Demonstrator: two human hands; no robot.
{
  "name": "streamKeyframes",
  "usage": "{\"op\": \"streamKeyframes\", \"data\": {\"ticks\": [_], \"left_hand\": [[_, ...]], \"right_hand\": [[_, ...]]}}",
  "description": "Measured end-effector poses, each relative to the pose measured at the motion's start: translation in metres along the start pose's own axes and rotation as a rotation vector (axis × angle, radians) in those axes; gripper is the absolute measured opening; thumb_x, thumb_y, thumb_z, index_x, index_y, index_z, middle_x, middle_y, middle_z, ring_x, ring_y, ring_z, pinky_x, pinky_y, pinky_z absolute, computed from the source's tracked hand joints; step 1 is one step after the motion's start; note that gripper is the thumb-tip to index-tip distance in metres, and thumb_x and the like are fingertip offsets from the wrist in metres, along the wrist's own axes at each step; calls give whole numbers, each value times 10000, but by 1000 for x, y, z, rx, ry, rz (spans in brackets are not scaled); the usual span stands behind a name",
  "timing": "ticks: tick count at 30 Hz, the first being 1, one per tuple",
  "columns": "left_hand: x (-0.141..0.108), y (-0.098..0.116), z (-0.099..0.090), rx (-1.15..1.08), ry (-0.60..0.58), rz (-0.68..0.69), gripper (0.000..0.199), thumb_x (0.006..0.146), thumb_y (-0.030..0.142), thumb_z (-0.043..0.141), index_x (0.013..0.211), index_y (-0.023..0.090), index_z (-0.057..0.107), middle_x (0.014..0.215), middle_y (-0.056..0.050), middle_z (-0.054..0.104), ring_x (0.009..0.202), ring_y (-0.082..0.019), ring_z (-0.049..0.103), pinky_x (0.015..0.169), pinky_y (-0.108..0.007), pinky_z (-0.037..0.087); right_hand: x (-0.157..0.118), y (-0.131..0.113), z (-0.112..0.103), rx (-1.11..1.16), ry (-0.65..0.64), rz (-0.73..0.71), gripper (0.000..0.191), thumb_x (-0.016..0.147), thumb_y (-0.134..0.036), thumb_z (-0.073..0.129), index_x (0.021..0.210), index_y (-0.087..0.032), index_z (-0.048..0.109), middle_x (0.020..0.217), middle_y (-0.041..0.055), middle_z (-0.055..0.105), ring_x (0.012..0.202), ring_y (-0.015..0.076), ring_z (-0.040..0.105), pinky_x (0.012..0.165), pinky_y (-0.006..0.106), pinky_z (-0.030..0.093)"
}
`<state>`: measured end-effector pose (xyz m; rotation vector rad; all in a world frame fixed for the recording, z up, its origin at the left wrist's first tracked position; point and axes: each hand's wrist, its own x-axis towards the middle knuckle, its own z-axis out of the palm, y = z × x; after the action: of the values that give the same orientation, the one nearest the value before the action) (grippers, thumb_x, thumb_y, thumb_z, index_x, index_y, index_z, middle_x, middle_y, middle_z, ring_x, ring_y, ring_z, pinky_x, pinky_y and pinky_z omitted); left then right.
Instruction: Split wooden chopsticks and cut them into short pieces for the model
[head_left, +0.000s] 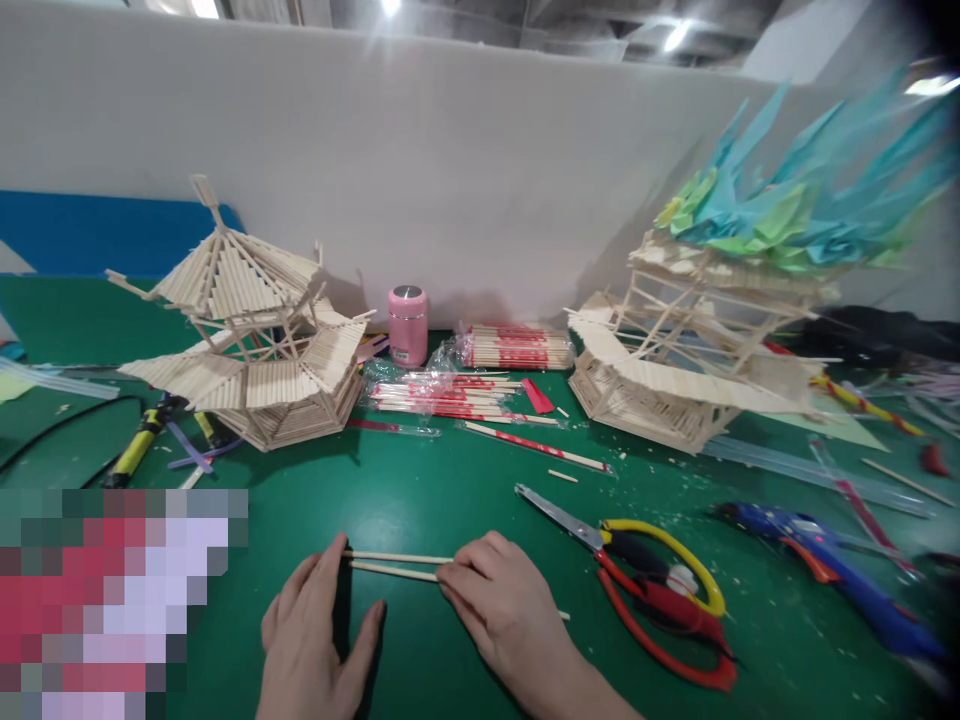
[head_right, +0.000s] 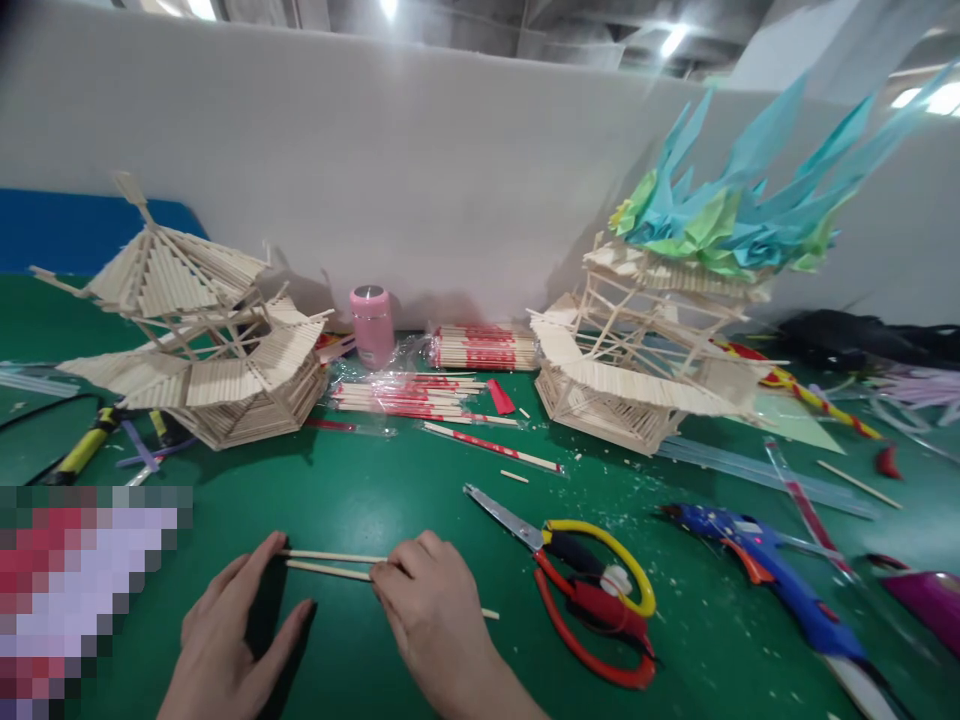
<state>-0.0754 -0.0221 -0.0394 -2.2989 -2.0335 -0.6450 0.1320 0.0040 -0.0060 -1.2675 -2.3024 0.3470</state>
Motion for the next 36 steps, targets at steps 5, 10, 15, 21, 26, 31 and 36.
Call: {"op": "streamKeyframes", "data": {"ticks": [5, 10, 15, 21, 26, 31, 36], "left_hand": [[-3, 2, -3, -18, -18, 23, 514, 786, 319, 474, 1245, 177, 291, 1077, -124, 609, 1015, -295, 516, 770, -461, 444], [-5, 2, -6, -34, -28, 21, 492, 795, 310, 467, 1240, 187, 297, 1077, -129, 601, 1006, -282, 522, 771, -459, 453], [-3, 1, -7, -35, 4, 59, 476, 791, 289, 470, 1227, 176, 317, 1043, -129, 610, 986, -273, 537, 754, -440, 462], [10, 4, -12, 26, 97, 199, 274, 800, 245, 418, 1061, 172, 464, 913, -114, 641, 844, -256, 593, 633, -393, 483], [10, -1, -11, 36, 86, 249, 227, 795, 244, 451, 1008, 190, 506, 922, -93, 641, 849, -242, 589, 649, -375, 475], [3, -10, -4, 56, 52, 271, 279, 770, 271, 517, 1039, 196, 506, 998, -89, 633, 933, -250, 561, 727, -385, 461], [-1, -13, -4, 36, 41, 262, 328, 772, 295, 518, 1082, 195, 481, 1014, -85, 632, 960, -250, 554, 763, -389, 462]], "right_hand": [[2, 1, 1, -37, -8, 1, 137, 832, -155, 482, 812, -209, 606, 722, 9, 575, 658, 146, 434, 587, 264, 329], [4, -1, 1, -57, -23, 26, 148, 831, -154, 474, 806, -211, 609, 717, 9, 571, 647, 150, 437, 588, 275, 340], [3, 2, -5, -18, -43, 84, 159, 805, -161, 511, 926, -223, 593, 807, 22, 596, 705, 175, 496, 628, 314, 392], [-11, 19, -21, -31, -50, 189, 294, 771, -152, 531, 1062, -172, 563, 967, 98, 568, 854, 228, 525, 726, 371, 460], [-15, 24, -26, -36, -106, 260, 295, 781, -155, 507, 1070, -151, 567, 976, 109, 556, 889, 228, 533, 756, 360, 480], [-14, 23, -26, 0, -96, 287, 241, 795, -166, 498, 1016, -164, 594, 922, 91, 567, 854, 214, 549, 728, 335, 488], [-15, 24, -26, 20, -68, 298, 194, 802, -168, 489, 944, -194, 619, 877, 67, 569, 812, 196, 559, 700, 313, 485]]}}
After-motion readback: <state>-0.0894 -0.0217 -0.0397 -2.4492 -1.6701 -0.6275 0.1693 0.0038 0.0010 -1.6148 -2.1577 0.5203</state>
